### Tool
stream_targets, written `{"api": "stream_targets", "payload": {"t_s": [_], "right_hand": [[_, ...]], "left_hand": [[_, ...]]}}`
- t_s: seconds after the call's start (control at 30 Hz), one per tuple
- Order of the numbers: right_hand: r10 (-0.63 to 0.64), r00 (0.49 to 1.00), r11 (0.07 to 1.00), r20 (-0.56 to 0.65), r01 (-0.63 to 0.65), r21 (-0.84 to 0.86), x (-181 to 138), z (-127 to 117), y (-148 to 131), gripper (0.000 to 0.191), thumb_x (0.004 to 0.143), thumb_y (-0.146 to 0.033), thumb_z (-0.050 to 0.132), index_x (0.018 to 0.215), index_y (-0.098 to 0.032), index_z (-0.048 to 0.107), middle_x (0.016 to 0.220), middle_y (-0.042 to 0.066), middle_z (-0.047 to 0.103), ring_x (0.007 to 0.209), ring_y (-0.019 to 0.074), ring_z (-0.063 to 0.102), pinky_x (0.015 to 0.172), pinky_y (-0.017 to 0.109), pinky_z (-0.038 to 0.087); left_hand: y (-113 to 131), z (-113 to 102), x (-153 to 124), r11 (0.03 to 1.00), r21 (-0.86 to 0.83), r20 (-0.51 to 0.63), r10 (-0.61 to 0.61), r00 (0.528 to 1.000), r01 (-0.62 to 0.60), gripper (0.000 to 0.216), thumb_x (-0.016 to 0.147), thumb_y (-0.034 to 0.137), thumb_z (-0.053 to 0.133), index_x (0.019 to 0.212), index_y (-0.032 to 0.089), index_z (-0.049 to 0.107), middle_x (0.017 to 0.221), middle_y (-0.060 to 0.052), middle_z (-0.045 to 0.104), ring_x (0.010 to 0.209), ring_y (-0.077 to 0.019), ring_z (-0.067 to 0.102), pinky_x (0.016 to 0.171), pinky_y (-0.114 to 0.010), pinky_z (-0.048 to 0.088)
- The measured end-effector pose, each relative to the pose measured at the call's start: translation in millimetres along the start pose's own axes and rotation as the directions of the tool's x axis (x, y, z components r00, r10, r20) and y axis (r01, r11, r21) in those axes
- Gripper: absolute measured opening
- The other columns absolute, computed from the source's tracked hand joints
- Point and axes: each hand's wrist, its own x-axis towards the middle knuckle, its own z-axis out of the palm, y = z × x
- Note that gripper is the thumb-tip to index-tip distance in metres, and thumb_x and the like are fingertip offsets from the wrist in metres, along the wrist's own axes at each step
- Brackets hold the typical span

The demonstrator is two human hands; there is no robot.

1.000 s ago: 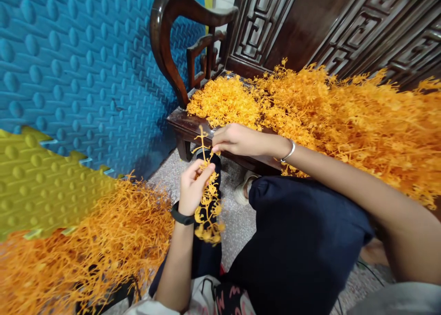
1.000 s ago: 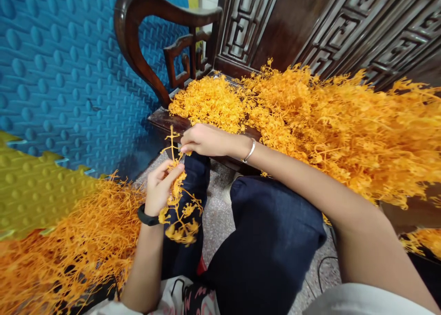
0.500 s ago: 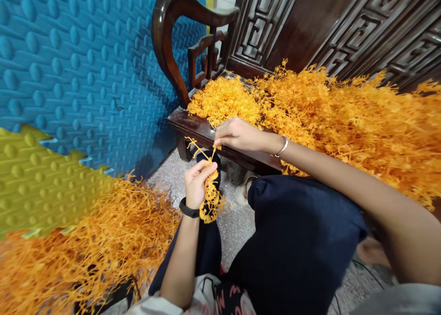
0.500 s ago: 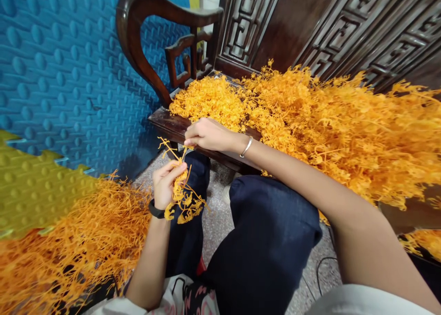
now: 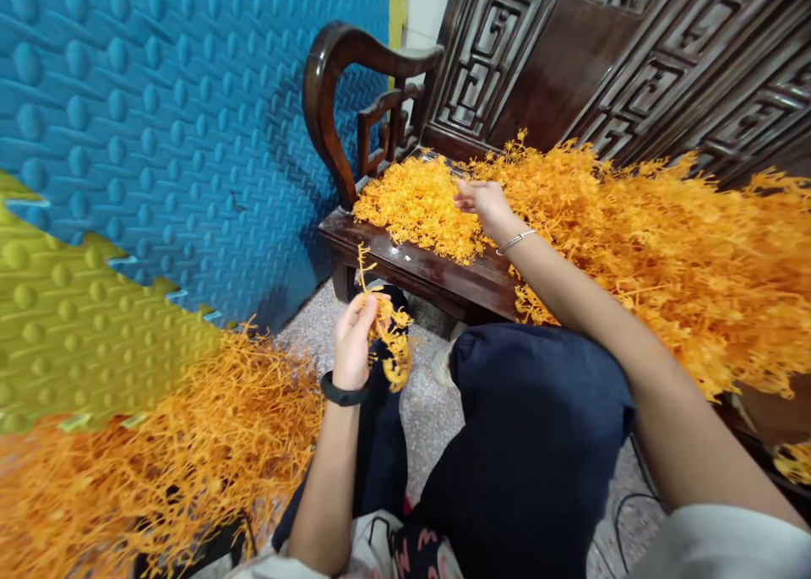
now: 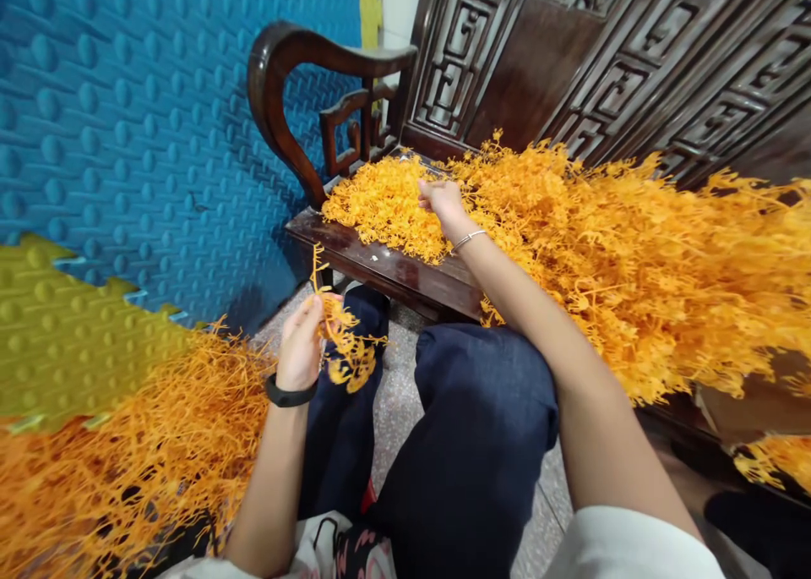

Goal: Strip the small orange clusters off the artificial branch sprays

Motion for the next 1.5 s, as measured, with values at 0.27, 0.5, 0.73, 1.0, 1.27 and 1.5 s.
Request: {"api": "stream_targets", "payload": {"t_s": [0.27, 0.5, 0.73, 1.0, 1.27, 1.5], "right_hand": [[-0.065, 0.930, 0.995, 0.363, 0.034, 0.091, -33.6, 12.2, -13.1, 0.041, 0.082, -0.039, 0.052, 0.117, -0.018, 0.050, 0.128, 0.011, 0.047, 0.103, 0.0159, 0.054, 0.090, 0.033, 0.042], [-0.133, 0.416, 0.901, 0.900, 0.429, -0.065, -107.4, 27.3, -55.0, 0.036, 0.074, -0.043, 0.060, 0.086, -0.010, 0.064, 0.082, 0.006, 0.064, 0.074, 0.0101, 0.056, 0.070, 0.024, 0.043], [-0.252, 0.452, 0.815, 0.856, 0.575, -0.064, -121.5, 43.7, -49.2, 0.031, 0.066, -0.037, 0.069, 0.073, -0.010, 0.058, 0.065, 0.001, 0.057, 0.061, 0.0073, 0.051, 0.058, 0.020, 0.039], [-0.300, 0.413, 0.823, 0.860, 0.568, 0.015, -124.4, 51.6, -45.6, 0.022, 0.073, -0.029, 0.062, 0.065, -0.010, 0.056, 0.059, -0.003, 0.052, 0.056, 0.0038, 0.044, 0.057, 0.019, 0.033], [-0.262, 0.434, 0.853, 0.862, 0.522, -0.003, -121.8, 44.0, -48.7, 0.012, 0.074, -0.017, 0.055, 0.079, -0.009, 0.062, 0.072, 0.002, 0.061, 0.065, 0.0063, 0.052, 0.064, 0.021, 0.040], [-0.385, 0.503, 0.821, 0.774, 0.570, 0.038, -127.1, 47.9, -44.9, 0.009, 0.071, -0.018, 0.058, 0.074, -0.010, 0.061, 0.067, 0.001, 0.060, 0.062, 0.0070, 0.052, 0.062, 0.021, 0.040]], "left_hand": [[-3.9, -2.4, -0.1, 0.995, 0.093, 0.089, 0.012, 0.996, -0.020, 0.025, 0.074, 0.023, 0.056, 0.097, 0.018, 0.065, 0.107, -0.004, 0.065, 0.090, -0.0155, 0.060, 0.076, -0.024, 0.046], [-5.9, -1.8, 0.8, 0.988, 0.097, 0.131, 0.108, 0.985, -0.122, 0.033, 0.073, 0.025, 0.063, 0.106, 0.020, 0.059, 0.112, -0.006, 0.063, 0.102, -0.0167, 0.058, 0.089, -0.028, 0.043], [-2.2, -0.2, -3.7, 0.956, 0.193, 0.124, 0.199, 0.972, -0.220, 0.029, 0.069, 0.025, 0.067, 0.094, 0.019, 0.055, 0.089, -0.003, 0.064, 0.081, -0.0143, 0.061, 0.074, -0.026, 0.048], [5.2, -3.1, -5.5, 0.916, 0.312, 0.137, 0.219, 0.966, -0.251, 0.025, 0.066, 0.027, 0.070, 0.082, 0.018, 0.052, 0.074, 0.002, 0.059, 0.070, -0.0114, 0.057, 0.068, -0.023, 0.044], [5.6, -5.2, -4.8, 0.963, 0.232, 0.105, 0.113, 0.988, -0.135, 0.029, 0.064, 0.030, 0.071, 0.079, 0.018, 0.050, 0.069, 0.004, 0.053, 0.059, -0.0075, 0.051, 0.058, -0.019, 0.040], [2.6, -5.8, -0.9, 0.966, 0.233, 0.085, 0.098, 0.992, -0.116, 0.024, 0.067, 0.034, 0.069, 0.085, 0.018, 0.064, 0.074, 0.001, 0.063, 0.063, -0.0095, 0.054, 0.062, -0.021, 0.042]]}}
